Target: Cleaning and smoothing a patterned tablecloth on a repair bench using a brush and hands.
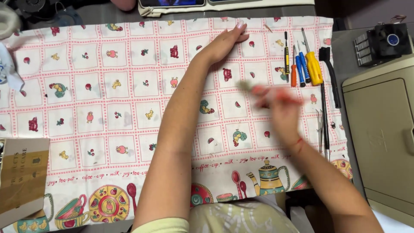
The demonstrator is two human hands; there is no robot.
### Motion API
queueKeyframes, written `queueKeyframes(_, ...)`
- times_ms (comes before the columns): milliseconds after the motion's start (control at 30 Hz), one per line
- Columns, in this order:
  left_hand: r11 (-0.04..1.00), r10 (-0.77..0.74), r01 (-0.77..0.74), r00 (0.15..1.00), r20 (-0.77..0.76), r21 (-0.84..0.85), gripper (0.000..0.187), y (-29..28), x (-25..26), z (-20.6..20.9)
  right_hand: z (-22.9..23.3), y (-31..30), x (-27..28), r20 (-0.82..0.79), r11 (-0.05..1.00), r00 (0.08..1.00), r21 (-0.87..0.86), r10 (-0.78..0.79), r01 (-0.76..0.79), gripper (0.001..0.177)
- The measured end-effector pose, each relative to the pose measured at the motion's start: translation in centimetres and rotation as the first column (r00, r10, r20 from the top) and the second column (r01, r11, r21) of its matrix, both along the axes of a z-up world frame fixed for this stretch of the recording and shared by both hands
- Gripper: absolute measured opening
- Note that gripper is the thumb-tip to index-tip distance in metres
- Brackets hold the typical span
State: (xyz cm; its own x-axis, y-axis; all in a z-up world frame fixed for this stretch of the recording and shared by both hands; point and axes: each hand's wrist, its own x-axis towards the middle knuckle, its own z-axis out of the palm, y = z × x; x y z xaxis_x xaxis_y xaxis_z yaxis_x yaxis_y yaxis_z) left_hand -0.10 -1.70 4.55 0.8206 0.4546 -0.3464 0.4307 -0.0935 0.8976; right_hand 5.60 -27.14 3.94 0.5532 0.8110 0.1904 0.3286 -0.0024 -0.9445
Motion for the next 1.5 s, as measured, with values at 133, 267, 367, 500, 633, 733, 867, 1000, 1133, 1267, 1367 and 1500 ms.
queueKeyframes(133, 1.0, 0.016, -0.016, 1.0, 0.009, 0.004, 0.101, 0.1, 0.1, -0.1, -5.2, -5.0, -4.6, 0.379, 0.873, 0.8, -0.048, 0.465, -0.485, 0.03)
queueKeyframes(267, 1.0, -0.001, 0.001, 1.0, 0.019, 0.009, 0.099, 0.5, 0.5, -1.4, 0.3, -1.4, -3.0, -0.048, 0.938, 0.945, 0.148, 0.323, -0.313, 0.053)
queueKeyframes(367, 0.999, -0.017, 0.015, 0.999, 0.04, 0.04, 0.097, 0.6, 1.0, -2.3, -0.7, 1.8, 1.6, -0.031, 0.994, 0.999, 0.11, -0.021, 0.024, 0.037)
queueKeyframes(500, 1.0, -0.018, 0.017, 0.999, 0.04, 0.023, 0.095, 1.0, 0.9, -2.2, -4.8, -0.2, -2.6, -0.136, 0.962, 0.962, 0.174, 0.237, -0.213, 0.034)
queueKeyframes(633, 0.993, -0.064, 0.06, 0.997, 0.035, 0.101, 0.094, 1.4, 0.7, -1.7, -1.5, -2.8, -6.1, 0.006, 0.746, 0.756, 0.163, 0.654, -0.646, 0.027)
queueKeyframes(733, 0.995, -0.089, 0.088, 0.996, 0.031, 0.045, 0.094, 1.2, 0.8, -2.5, -2.4, -0.4, -2.1, -0.147, 0.819, 0.815, 0.244, 0.561, -0.519, 0.039)
queueKeyframes(867, 0.996, -0.032, 0.044, 0.989, 0.144, -0.083, 0.098, 1.8, 1.2, -3.4, -0.4, 4.4, 0.9, 0.081, 0.989, 0.996, 0.144, 0.028, -0.039, 0.032)
queueKeyframes(1000, 0.995, -0.046, 0.054, 0.994, 0.094, -0.086, 0.096, 1.6, 0.7, -2.4, -4.6, 0.3, -5.8, -0.196, 0.841, 0.827, 0.258, 0.527, -0.475, 0.027)
queueKeyframes(1133, 0.996, -0.041, 0.044, 0.998, 0.049, -0.076, 0.1, 1.5, 0.5, -1.7, -0.5, -2.1, -8.1, -0.305, 0.708, 0.653, 0.12, 0.693, -0.696, 0.019)
queueKeyframes(1267, 0.996, -0.06, 0.07, 0.986, 0.152, -0.059, 0.099, 2.4, 2.2, -5.6, 0.2, 3.5, -2.0, -0.115, 0.891, 0.898, 0.231, 0.424, -0.391, 0.012)
queueKeyframes(1367, 0.993, -0.027, 0.051, 0.977, 0.212, -0.109, 0.095, 2.9, 2.7, -6.0, 0.0, 6.2, -0.5, 0.081, 0.977, 0.984, 0.133, 0.158, -0.168, 0.02)
queueKeyframes(1500, 0.998, -0.041, 0.048, 0.988, 0.152, -0.047, 0.093, 2.4, 1.8, -4.6, -4.1, 0.7, -5.6, -0.121, 0.81, 0.8, 0.089, 0.587, -0.58, 0.054)
